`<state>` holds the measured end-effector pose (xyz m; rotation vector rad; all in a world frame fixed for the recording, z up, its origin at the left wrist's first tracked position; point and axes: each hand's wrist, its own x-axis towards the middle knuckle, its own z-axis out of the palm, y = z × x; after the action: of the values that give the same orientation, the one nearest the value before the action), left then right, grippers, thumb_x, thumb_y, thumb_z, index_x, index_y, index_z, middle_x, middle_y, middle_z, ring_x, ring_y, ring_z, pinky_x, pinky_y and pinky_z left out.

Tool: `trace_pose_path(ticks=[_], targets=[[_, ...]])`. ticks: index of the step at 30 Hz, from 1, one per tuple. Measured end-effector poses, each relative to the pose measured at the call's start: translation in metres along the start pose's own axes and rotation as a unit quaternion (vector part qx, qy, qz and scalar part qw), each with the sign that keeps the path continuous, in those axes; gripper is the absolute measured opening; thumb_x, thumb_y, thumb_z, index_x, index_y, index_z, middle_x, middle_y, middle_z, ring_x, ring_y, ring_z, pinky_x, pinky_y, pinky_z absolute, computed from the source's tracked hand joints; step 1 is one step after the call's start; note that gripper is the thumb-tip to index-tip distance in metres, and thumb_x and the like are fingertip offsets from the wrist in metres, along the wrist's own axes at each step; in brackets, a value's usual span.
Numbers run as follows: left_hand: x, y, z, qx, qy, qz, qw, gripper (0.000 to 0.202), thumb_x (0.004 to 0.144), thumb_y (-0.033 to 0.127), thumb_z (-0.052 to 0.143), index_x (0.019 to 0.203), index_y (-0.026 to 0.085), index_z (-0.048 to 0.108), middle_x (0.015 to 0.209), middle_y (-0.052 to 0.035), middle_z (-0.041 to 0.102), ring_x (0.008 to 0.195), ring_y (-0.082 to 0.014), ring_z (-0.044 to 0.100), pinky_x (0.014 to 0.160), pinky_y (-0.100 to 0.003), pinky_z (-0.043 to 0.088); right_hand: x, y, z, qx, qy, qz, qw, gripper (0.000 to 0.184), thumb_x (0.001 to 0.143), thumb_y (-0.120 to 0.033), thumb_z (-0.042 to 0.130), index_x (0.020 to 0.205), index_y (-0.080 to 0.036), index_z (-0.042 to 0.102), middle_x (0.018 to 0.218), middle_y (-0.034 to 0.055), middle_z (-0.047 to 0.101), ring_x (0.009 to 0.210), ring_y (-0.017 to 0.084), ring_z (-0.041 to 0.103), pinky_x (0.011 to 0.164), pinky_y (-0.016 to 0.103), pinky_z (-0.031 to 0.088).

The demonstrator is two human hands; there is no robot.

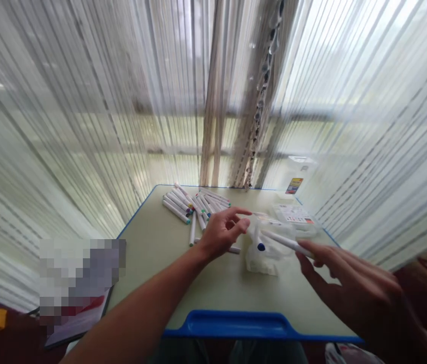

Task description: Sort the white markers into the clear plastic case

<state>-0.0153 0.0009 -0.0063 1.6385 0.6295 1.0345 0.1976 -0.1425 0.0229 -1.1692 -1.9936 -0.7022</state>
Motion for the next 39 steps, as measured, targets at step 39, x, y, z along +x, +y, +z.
trace_pose_path(ticks=[39], targets=[[-0.008,0.023,0.015,0.067,-0.028,-0.042,0.997,0.043,0.083,0.039,0.072,0.120,0.016,0.067,0.061,0.0045,0.058,0.051,-0.0092,0.049,0.047,-0.018,0.046,0.021,-0.024,0.033,0.025,-0.221,0.128,0.966,0.017,0.100,-0.020,0.049,0.101,-0.011,0.063,0.084,0.0100,0.072,0.064,0.016,0.066,0.055,0.025,0.041]])
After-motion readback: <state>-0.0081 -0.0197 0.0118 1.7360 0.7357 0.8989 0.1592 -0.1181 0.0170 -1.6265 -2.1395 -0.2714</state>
